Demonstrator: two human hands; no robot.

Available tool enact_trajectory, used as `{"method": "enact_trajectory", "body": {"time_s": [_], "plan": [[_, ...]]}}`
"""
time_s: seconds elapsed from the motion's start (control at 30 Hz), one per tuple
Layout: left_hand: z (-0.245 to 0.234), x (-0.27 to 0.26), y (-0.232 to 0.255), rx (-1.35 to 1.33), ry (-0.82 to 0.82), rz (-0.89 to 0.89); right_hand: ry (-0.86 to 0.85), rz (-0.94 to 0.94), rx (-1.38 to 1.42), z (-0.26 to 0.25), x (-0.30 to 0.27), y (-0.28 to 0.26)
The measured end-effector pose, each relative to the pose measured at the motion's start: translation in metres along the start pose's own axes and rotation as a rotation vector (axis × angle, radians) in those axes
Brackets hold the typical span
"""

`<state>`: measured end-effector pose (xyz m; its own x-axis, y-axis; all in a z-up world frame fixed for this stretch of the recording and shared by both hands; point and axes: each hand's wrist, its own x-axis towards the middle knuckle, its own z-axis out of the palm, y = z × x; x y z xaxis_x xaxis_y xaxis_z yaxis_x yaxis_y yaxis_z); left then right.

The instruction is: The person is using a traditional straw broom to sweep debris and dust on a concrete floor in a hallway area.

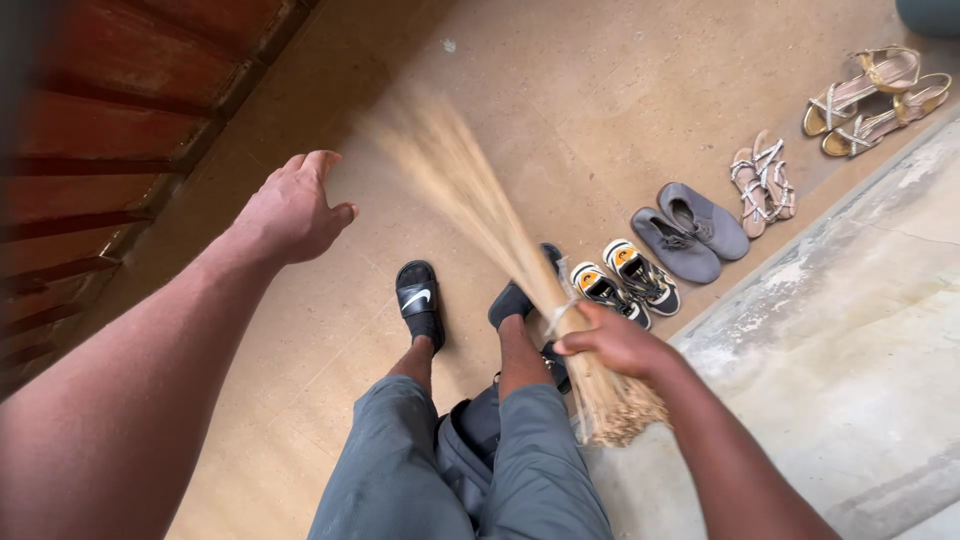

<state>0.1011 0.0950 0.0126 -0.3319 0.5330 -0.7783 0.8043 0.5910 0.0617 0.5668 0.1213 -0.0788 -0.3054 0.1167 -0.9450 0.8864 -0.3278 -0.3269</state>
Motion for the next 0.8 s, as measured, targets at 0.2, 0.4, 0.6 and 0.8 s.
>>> {"method": "enact_trajectory", "body": {"time_s": [0.2, 0.4, 0.6, 0.8], "plan": [[0.005, 0.016, 0.03, 0.006, 0.008, 0.03, 0.415, 0.119, 0.407, -0.139, -0.036, 0.073], [0.009, 0.019, 0.048, 0.007, -0.023, 0.003, 0.377, 0.399, 0.735, -0.183, 0.031, 0.058], [0.012, 0.017, 0.053, 0.035, -0.024, -0.002, -0.002, 0.14, -0.289, -0.043, 0.11, 0.045], [0.009, 0.023, 0.057, 0.05, -0.026, 0.013, -0.056, 0.041, -0.154, -0.012, 0.022, 0.014]]}}
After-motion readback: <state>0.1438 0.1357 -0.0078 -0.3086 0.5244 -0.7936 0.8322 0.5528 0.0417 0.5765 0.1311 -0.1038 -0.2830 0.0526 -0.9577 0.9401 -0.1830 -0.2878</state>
